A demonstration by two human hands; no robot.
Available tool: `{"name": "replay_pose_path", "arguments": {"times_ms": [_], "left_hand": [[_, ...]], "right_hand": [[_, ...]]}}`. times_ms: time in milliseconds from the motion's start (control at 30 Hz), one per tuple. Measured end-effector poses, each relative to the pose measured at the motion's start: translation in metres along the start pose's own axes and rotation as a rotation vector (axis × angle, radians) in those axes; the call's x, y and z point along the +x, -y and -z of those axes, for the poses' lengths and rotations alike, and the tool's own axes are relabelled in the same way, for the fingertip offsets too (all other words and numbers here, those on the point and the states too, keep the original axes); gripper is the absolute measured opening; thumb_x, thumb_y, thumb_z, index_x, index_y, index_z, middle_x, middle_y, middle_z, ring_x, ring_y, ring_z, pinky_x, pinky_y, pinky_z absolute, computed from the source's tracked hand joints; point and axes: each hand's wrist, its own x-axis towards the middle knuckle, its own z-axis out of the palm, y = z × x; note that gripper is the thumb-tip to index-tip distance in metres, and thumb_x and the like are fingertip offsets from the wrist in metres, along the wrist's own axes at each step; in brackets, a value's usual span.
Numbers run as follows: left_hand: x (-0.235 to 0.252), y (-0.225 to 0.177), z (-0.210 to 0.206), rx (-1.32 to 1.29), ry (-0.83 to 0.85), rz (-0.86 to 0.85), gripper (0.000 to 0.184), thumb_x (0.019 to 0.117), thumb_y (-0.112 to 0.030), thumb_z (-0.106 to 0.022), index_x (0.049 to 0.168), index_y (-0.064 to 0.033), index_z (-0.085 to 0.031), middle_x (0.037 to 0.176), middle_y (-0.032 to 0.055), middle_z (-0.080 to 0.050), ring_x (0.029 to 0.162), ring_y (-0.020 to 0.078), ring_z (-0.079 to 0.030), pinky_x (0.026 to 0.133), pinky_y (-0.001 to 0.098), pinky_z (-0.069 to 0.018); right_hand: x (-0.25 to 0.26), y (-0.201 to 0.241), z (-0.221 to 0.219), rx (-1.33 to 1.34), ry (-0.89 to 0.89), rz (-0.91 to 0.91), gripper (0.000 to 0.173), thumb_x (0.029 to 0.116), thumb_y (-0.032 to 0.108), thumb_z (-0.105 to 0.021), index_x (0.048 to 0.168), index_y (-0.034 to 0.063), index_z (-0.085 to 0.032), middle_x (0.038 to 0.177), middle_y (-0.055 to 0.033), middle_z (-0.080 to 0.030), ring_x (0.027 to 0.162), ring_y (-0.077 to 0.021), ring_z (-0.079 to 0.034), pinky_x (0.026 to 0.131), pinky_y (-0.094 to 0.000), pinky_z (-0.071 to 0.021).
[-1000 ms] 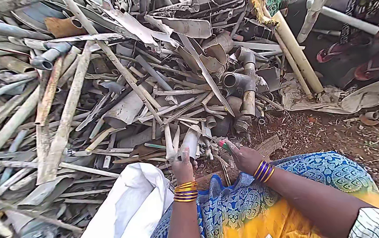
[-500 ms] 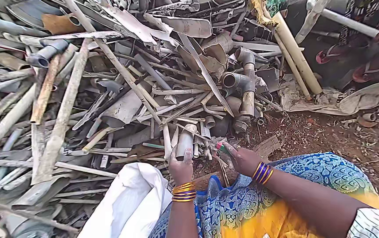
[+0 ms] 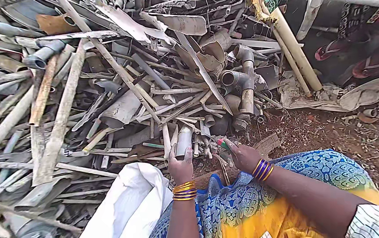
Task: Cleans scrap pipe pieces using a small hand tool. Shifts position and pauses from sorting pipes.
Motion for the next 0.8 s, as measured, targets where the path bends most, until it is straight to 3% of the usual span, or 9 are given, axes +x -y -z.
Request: {"name": "replay_pose_path", "arguments": {"times_ms": [67,100,167,300,400,567,700,800], "left_hand": [[0.0,-0.001,0.001,0.033,-0.008,-0.033,0.063,0.0943,-0.022,-0.075,0.146,0.0053,-0.051,0.13,0.0306,-0.064,0.124,0.0409,-0.062,0.107,0.0526,-0.0442],[0.001,-0.002,0.001,0.047,-0.012,-0.045,0.064,0.0938,-0.022,-0.075,0.146,0.0058,-0.051,0.131,0.0315,-0.063,0.126,0.0424,-0.061,0.109,0.0536,-0.043],[0.003,-0.003,0.002,0.071,-0.016,-0.044,0.066,0.0927,-0.022,-0.076,0.147,0.0047,-0.05,0.133,0.0311,-0.063,0.126,0.0431,-0.06,0.109,0.0549,-0.0425],[0.0,0.002,0.002,0.088,-0.011,-0.09,0.069,0.0914,-0.022,-0.077,0.148,0.0047,-0.049,0.136,0.0304,-0.061,0.127,0.0421,-0.061,0.109,0.0542,-0.0432],[0.003,0.001,0.002,0.085,-0.015,-0.1,0.069,0.0906,-0.02,-0.078,0.148,0.005,-0.049,0.137,0.0311,-0.06,0.128,0.0427,-0.06,0.109,0.0545,-0.0428],[0.005,0.006,-0.001,0.12,0.004,-0.09,0.068,0.0909,-0.023,-0.078,0.147,0.0033,-0.051,0.136,0.0294,-0.062,0.126,0.0427,-0.061,0.109,0.0555,-0.0436],[0.0,0.005,-0.001,0.077,-0.004,-0.158,0.067,0.0907,-0.021,-0.076,0.147,0.0052,-0.05,0.134,0.0305,-0.062,0.124,0.0425,-0.062,0.107,0.0544,-0.0452],[0.0,0.001,0.003,0.023,0.014,-0.255,0.068,0.0884,-0.021,-0.075,0.146,0.0056,-0.051,0.135,0.0292,-0.062,0.125,0.0401,-0.062,0.107,0.0519,-0.0462]], "right_hand": [[-0.002,-0.001,-0.004,-0.012,-0.045,0.04,0.058,0.1048,0.013,-0.044,0.162,0.0105,-0.032,0.116,-0.0307,-0.067,0.102,-0.0486,-0.068,0.086,-0.06,-0.0531],[-0.004,0.0,-0.008,-0.032,-0.072,0.1,0.059,0.1027,0.012,-0.046,0.161,0.0093,-0.035,0.11,-0.0304,-0.068,0.097,-0.0486,-0.069,0.081,-0.0598,-0.0542],[-0.005,0.001,-0.011,-0.056,-0.074,0.167,0.06,0.1008,0.011,-0.049,0.16,0.0093,-0.038,0.111,-0.0302,-0.068,0.094,-0.0481,-0.07,0.079,-0.0591,-0.0551],[-0.001,0.002,0.001,-0.017,0.039,0.024,0.06,0.1059,0.013,-0.043,0.164,0.0119,-0.028,0.124,-0.0316,-0.063,0.108,-0.0486,-0.066,0.09,-0.0601,-0.0518],[-0.005,0.006,-0.001,-0.056,0.034,0.111,0.063,0.1025,0.012,-0.048,0.163,0.0112,-0.031,0.114,-0.0309,-0.067,0.102,-0.0492,-0.068,0.085,-0.0608,-0.0531],[0.0,0.003,-0.002,-0.051,0.063,0.067,0.063,0.103,0.012,-0.046,0.163,0.0147,-0.029,0.114,-0.0302,-0.067,0.104,-0.0487,-0.067,0.087,-0.0606,-0.0519],[0.017,-0.009,0.01,0.088,0.12,-0.216,0.061,0.1076,0.019,-0.045,0.165,0.0144,-0.023,0.135,-0.0272,-0.061,0.122,-0.0448,-0.062,0.101,-0.0604,-0.0481],[0.019,-0.013,0.01,0.193,0.061,-0.272,0.058,0.109,0.023,-0.044,0.163,0.0128,-0.026,0.136,-0.0252,-0.061,0.124,-0.0426,-0.062,0.103,-0.0594,-0.0472]]}}
